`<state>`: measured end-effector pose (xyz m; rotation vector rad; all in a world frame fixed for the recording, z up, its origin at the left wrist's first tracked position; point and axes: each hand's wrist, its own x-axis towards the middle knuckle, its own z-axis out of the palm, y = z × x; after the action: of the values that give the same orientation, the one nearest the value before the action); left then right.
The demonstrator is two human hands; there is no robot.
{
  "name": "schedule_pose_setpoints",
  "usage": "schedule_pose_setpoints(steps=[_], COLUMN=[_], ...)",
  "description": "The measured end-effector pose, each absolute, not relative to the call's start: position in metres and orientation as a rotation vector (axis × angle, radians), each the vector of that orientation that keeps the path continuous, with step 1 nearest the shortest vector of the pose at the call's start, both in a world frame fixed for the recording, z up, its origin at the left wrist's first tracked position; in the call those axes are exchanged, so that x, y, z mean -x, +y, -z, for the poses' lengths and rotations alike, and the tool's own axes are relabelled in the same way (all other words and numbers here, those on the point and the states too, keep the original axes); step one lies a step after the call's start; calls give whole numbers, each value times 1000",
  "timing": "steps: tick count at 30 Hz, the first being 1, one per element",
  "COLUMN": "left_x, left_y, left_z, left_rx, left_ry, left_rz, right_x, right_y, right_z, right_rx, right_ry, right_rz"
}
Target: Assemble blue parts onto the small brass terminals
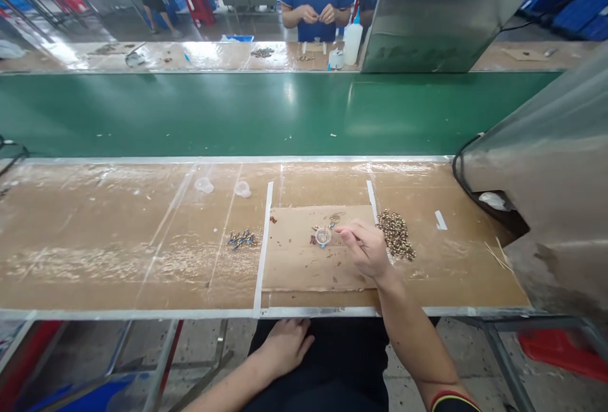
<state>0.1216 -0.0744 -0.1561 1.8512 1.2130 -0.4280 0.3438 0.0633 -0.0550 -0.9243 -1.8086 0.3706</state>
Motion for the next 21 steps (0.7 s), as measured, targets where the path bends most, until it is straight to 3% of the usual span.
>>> schedule_pose_setpoints(steps=[9,16,21], left_x=[-113,-108,-107], left_y=[-74,-99,-93], left_z=[182,229,243], left_rx=[-1638,-903,-1144], left_ry=[1118,1086,1068], left_rz=[401,-95,102], right_x=[-345,-347,-348], right_y=[66,62,63], right_z=[56,54,55], right_rx=[892,889,934], right_ry=[-1769,-1746,-1762], right_rz=[-413,-409,-431])
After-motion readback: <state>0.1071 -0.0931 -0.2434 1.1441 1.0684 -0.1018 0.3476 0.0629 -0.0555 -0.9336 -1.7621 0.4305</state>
